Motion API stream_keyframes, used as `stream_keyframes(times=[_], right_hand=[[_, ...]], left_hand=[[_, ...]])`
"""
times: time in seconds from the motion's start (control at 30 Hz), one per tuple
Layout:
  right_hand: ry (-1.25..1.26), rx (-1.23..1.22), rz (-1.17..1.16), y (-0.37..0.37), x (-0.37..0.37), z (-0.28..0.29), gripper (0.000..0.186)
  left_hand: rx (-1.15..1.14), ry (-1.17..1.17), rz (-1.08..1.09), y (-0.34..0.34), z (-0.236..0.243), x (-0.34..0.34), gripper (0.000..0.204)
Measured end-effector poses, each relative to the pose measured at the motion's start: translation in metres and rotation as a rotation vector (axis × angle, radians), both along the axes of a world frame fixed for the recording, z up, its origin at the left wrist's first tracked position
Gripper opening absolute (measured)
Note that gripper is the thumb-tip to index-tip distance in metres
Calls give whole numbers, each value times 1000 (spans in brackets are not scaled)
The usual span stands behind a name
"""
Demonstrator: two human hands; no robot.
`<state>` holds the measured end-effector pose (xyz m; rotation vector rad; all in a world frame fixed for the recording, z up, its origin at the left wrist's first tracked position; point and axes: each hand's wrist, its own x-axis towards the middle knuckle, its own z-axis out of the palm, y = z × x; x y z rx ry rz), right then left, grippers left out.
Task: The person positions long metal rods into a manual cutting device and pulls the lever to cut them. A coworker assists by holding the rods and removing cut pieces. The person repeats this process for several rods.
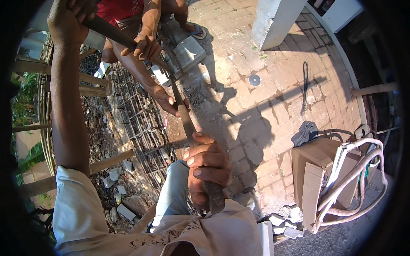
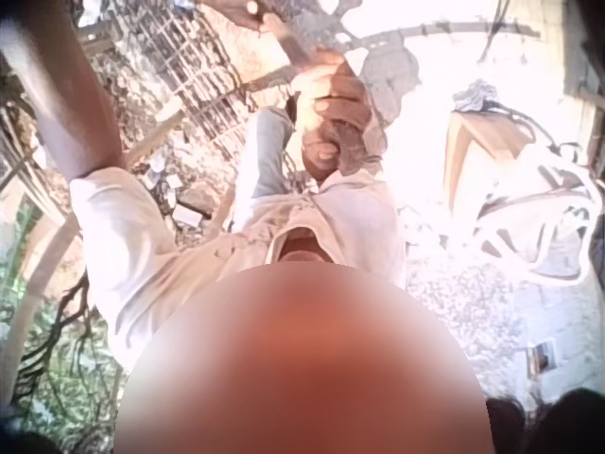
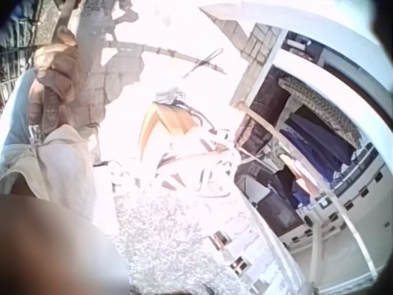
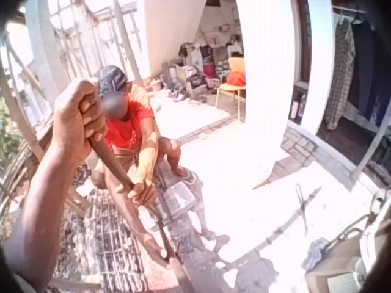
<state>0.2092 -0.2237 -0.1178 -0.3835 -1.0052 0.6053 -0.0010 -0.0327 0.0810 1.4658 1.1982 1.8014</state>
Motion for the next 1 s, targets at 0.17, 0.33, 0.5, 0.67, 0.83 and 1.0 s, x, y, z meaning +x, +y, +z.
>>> stream_keyframes(times=[0.17, 0.33, 0.5, 0.67, 0.83, 1.0], right_hand=[[-11, -69, 141, 4, 9, -10, 51], [5, -136, 101, 43, 3, 0, 24], [-69, -100, 136, 64, -24, 34, 26], [-113, -228, 116, 90, -48, 69, 36], [-133, -327, 62, 128, -86, 108, 40], [-437, -418, 176, 163, -123, 133, 31]], left_hand=[[33, 17, 45, 13, -8, 23, 38], [34, 178, -63, -12, -12, 36, 40], [-16, -26, -274, -16, -8, 4, 32], [43, -56, -260, -6, -2, -15, 37], [-18, -134, -98, 0, 1, -17, 36], [16, -121, -29, 12, 18, -36, 35]])
